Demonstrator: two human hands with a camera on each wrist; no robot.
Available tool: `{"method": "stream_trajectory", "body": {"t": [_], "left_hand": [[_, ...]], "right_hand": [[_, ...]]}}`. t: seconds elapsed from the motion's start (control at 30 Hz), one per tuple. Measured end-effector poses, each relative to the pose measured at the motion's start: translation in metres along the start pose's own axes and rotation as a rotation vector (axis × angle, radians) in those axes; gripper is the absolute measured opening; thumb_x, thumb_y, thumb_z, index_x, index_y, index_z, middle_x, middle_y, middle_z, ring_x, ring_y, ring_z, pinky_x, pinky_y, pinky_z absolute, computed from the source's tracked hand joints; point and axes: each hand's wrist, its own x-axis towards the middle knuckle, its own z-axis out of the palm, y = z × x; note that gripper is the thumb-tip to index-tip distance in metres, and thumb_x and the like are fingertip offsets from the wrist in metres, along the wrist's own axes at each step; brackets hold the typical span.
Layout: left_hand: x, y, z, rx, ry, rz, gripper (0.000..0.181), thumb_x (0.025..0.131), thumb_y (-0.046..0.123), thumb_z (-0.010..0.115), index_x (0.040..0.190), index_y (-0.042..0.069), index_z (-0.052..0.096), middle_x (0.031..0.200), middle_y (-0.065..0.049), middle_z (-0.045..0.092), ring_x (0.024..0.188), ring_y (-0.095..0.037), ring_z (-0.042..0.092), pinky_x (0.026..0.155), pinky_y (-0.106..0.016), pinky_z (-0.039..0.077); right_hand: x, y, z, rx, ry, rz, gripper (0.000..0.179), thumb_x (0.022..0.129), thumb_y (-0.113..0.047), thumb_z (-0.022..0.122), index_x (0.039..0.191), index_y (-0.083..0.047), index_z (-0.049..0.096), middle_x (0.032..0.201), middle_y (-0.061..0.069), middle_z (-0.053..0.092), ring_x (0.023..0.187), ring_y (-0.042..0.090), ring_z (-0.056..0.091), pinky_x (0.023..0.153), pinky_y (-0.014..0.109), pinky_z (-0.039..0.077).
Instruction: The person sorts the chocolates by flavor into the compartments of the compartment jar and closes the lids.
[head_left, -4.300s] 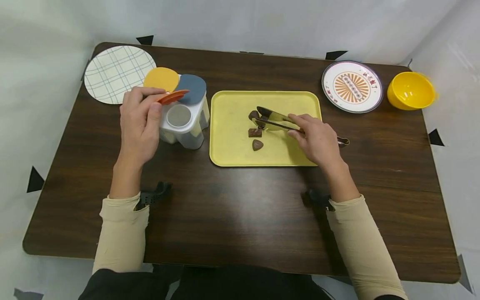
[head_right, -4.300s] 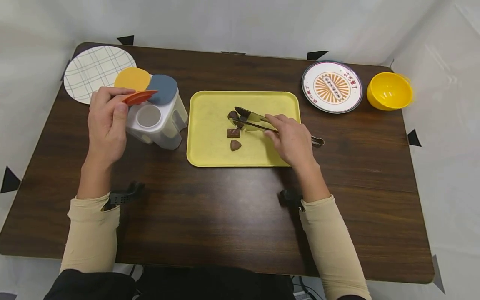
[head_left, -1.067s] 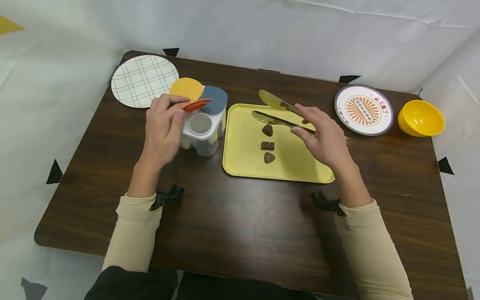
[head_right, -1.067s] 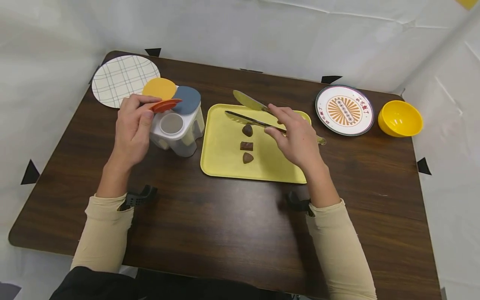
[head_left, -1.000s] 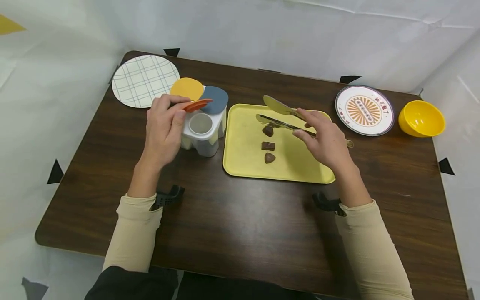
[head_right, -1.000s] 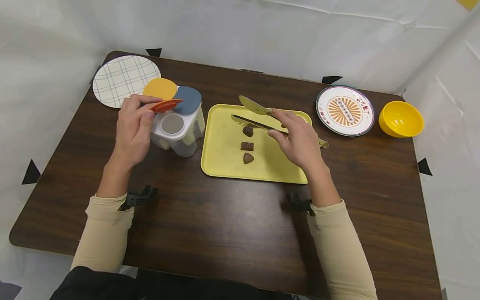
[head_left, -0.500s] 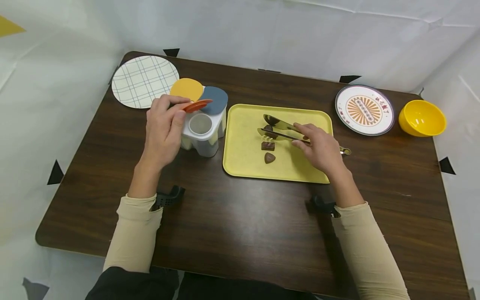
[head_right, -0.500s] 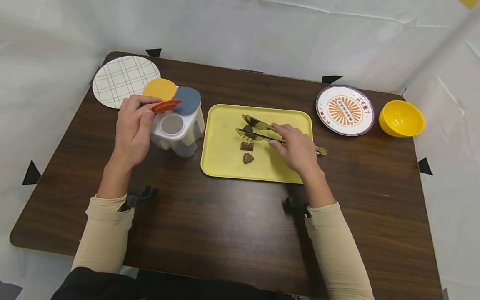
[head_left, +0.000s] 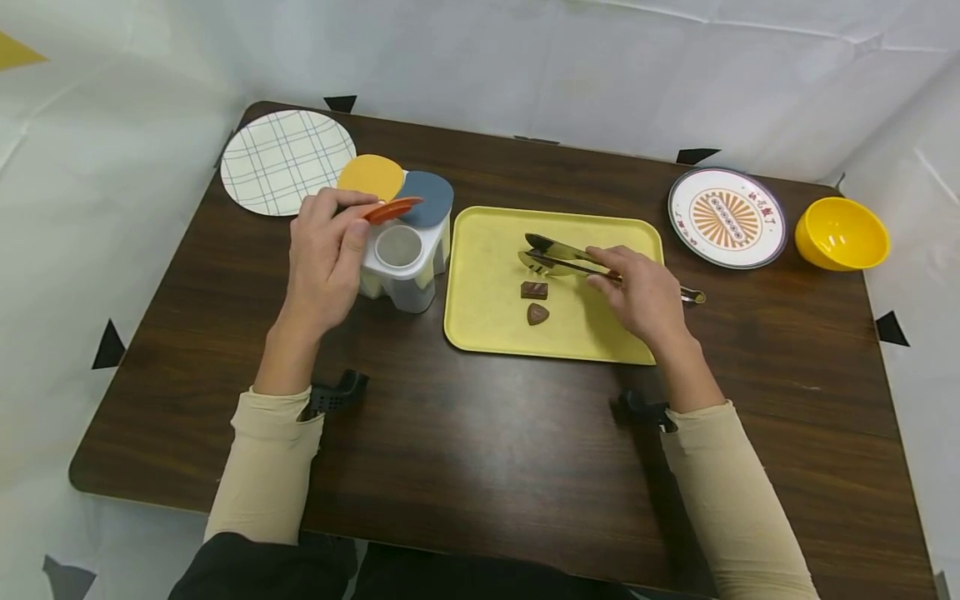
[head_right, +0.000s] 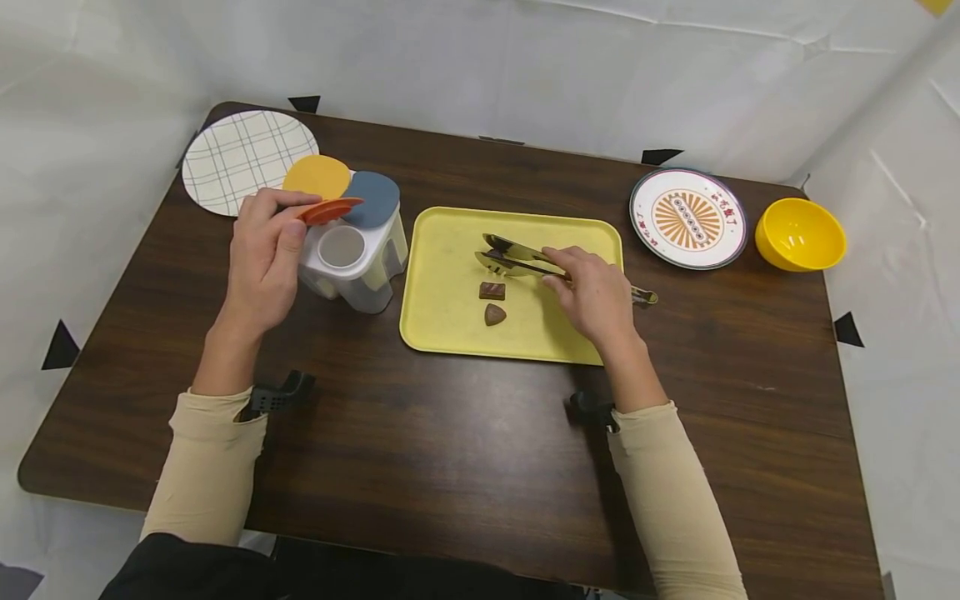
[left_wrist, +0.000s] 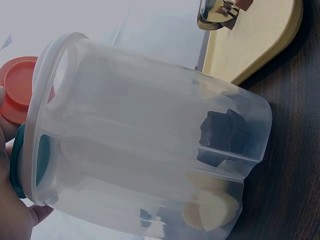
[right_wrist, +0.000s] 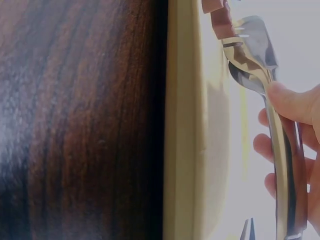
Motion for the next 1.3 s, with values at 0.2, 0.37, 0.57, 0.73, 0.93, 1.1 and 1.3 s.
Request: {"method": "stream_trajectory", "body": {"t": [0.2, 0.37, 0.57, 0.73, 0.93, 1.1, 1.3], "left_hand": [[-0.001, 0.0, 0.001, -0.005, -0.003, -0.016, 0.054, 0.103, 0.043, 0.04, 0.106, 0.0, 0.074, 0.116, -0.012, 0.062, 0.099, -0.033, 0.049, 0.085, -0.043, 0.029], [-0.001, 0.0, 0.001, -0.004, -0.006, -0.023, 0.05, 0.102, 0.038, 0.042, 0.106, 0.0, 0.074, 0.116, -0.013, 0.063, 0.099, -0.033, 0.049, 0.085, -0.043, 0.029], [-0.001, 0.0, -0.001, -0.005, -0.015, -0.022, 0.049, 0.102, 0.038, 0.042, 0.11, 0.002, 0.074, 0.117, -0.011, 0.063, 0.098, -0.033, 0.048, 0.084, -0.043, 0.029], [-0.001, 0.0, -0.002, 0.003, -0.026, -0.009, 0.049, 0.103, 0.038, 0.041, 0.111, 0.003, 0.073, 0.117, -0.012, 0.062, 0.096, -0.032, 0.048, 0.082, -0.043, 0.029], [0.0, 0.0, -0.002, 0.013, -0.028, 0.006, 0.05, 0.103, 0.039, 0.04, 0.111, 0.002, 0.073, 0.116, -0.014, 0.062, 0.094, -0.033, 0.048, 0.081, -0.042, 0.03], [-0.001, 0.001, -0.002, -0.01, -0.008, -0.005, 0.047, 0.102, 0.036, 0.042, 0.11, 0.002, 0.074, 0.117, -0.011, 0.063, 0.094, -0.032, 0.047, 0.084, -0.042, 0.029], [-0.001, 0.001, -0.002, 0.001, -0.012, 0.0, 0.048, 0.102, 0.037, 0.041, 0.11, 0.002, 0.074, 0.116, -0.013, 0.062, 0.093, -0.032, 0.047, 0.082, -0.042, 0.029]], "right_hand": [[-0.003, -0.001, -0.002, -0.003, 0.046, -0.012, 0.041, 0.089, -0.022, 0.073, 0.129, -0.018, 0.067, 0.12, 0.002, 0.068, 0.081, 0.025, 0.065, 0.06, 0.045, 0.044], [-0.004, -0.012, -0.013, 0.028, 0.109, -0.033, 0.038, 0.091, -0.024, 0.071, 0.128, -0.018, 0.067, 0.118, 0.003, 0.069, 0.07, 0.024, 0.062, 0.056, 0.043, 0.041], [-0.001, -0.021, -0.023, 0.028, 0.111, -0.059, 0.04, 0.091, -0.025, 0.07, 0.131, -0.019, 0.065, 0.119, 0.004, 0.068, 0.066, 0.024, 0.059, 0.053, 0.042, 0.038], [0.003, -0.018, -0.013, -0.016, 0.015, -0.027, 0.05, 0.091, -0.027, 0.07, 0.139, -0.017, 0.058, 0.128, 0.008, 0.063, 0.085, 0.031, 0.063, 0.061, 0.048, 0.045], [0.014, -0.025, -0.003, -0.017, -0.06, -0.006, 0.058, 0.092, -0.028, 0.069, 0.145, -0.012, 0.05, 0.137, 0.014, 0.055, 0.104, 0.04, 0.06, 0.073, 0.055, 0.047], [0.025, -0.039, 0.003, -0.062, -0.087, -0.023, 0.057, 0.093, -0.029, 0.068, 0.143, -0.01, 0.051, 0.135, 0.016, 0.056, 0.111, 0.042, 0.058, 0.081, 0.058, 0.046], [0.034, -0.048, 0.009, -0.096, -0.089, -0.01, 0.05, 0.091, -0.027, 0.07, 0.139, -0.014, 0.058, 0.129, 0.01, 0.062, 0.109, 0.035, 0.061, 0.077, 0.054, 0.047]]}}
